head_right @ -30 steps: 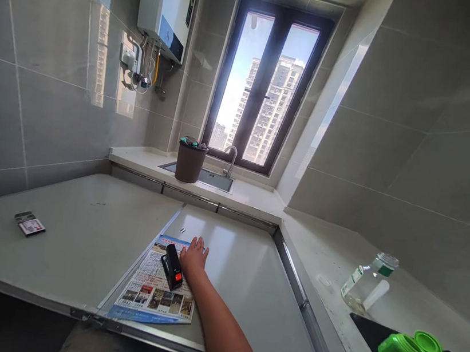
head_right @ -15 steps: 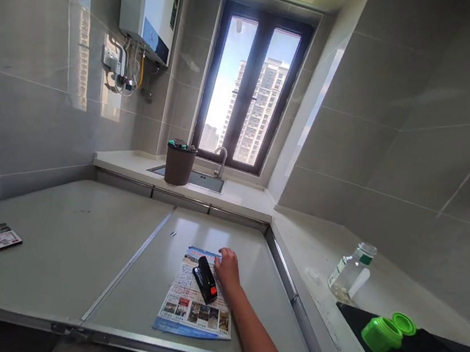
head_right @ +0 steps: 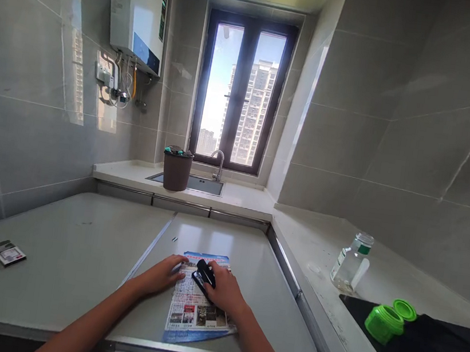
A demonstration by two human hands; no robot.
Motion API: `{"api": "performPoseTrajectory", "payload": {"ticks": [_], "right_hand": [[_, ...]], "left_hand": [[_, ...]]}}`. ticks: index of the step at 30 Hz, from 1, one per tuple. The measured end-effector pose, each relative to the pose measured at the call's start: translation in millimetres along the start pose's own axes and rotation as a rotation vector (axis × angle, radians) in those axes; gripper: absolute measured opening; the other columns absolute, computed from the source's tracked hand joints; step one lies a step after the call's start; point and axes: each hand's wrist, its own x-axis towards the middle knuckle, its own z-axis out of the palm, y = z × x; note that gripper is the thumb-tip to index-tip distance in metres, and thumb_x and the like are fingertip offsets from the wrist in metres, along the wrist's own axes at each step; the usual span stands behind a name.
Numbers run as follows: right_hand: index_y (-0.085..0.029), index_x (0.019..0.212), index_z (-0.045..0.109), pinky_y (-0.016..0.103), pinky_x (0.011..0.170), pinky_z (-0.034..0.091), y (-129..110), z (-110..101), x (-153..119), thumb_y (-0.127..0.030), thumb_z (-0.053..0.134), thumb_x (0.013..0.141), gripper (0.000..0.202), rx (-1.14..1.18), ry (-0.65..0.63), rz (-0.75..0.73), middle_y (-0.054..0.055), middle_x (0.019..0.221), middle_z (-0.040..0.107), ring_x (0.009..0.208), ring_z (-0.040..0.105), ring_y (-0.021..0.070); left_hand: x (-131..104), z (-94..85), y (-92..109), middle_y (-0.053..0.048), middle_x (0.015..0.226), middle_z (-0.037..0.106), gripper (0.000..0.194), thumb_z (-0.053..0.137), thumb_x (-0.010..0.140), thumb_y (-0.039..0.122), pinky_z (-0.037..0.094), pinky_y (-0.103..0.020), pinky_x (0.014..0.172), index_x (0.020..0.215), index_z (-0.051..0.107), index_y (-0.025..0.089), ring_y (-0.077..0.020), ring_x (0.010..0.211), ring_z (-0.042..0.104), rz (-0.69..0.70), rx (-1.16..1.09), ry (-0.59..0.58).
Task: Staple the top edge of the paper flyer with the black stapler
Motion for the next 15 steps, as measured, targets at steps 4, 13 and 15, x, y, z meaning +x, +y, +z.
{"api": "performPoseTrajectory", "payload": {"ticks": [4, 13, 15], "right_hand": [[-0.031, 0.135, 0.071, 0.04, 0.104, 0.05, 7.3, 0.7, 11.2, -0.017, 0.069, 0.087, 0.051, -0.005, -0.029, -0.065, 0.006, 0.13, 0.078, 0.122, 0.072, 0.0299], [-0.03, 0.13, 0.076, 0.039, 0.107, 0.052, 20.4, 20.6, 25.1, -0.012, 0.065, 0.087, 0.048, 0.175, 0.048, -0.146, 0.008, 0.125, 0.075, 0.117, 0.071, 0.0261], [-0.029, 0.13, 0.077, 0.04, 0.107, 0.053, 22.2, 24.7, 24.7, -0.013, 0.064, 0.088, 0.047, 0.178, 0.066, -0.142, 0.008, 0.124, 0.075, 0.116, 0.071, 0.0265]], "left_hand": [[-1.8, 6.6, -19.4, -0.017, 0.166, 0.056, 0.059, 0.08, 0.094, 0.04, 0.028, -0.061, 0.134, 0.15, 0.07, 0.024, -0.0413, 0.16, 0.043, -0.008, 0.025, -0.128], [4.5, -1.9, -9.7, -0.012, 0.137, 0.077, 0.031, 0.066, 0.105, 0.047, 0.041, -0.052, 0.126, 0.115, 0.088, 0.029, -0.0357, 0.134, 0.065, 0.149, -0.134, -0.057], [3.3, -1.3, -2.6, -0.013, 0.135, 0.078, 0.031, 0.065, 0.105, 0.047, 0.047, -0.048, 0.119, 0.113, 0.088, 0.027, -0.0355, 0.129, 0.068, 0.13, -0.14, -0.033]]}}
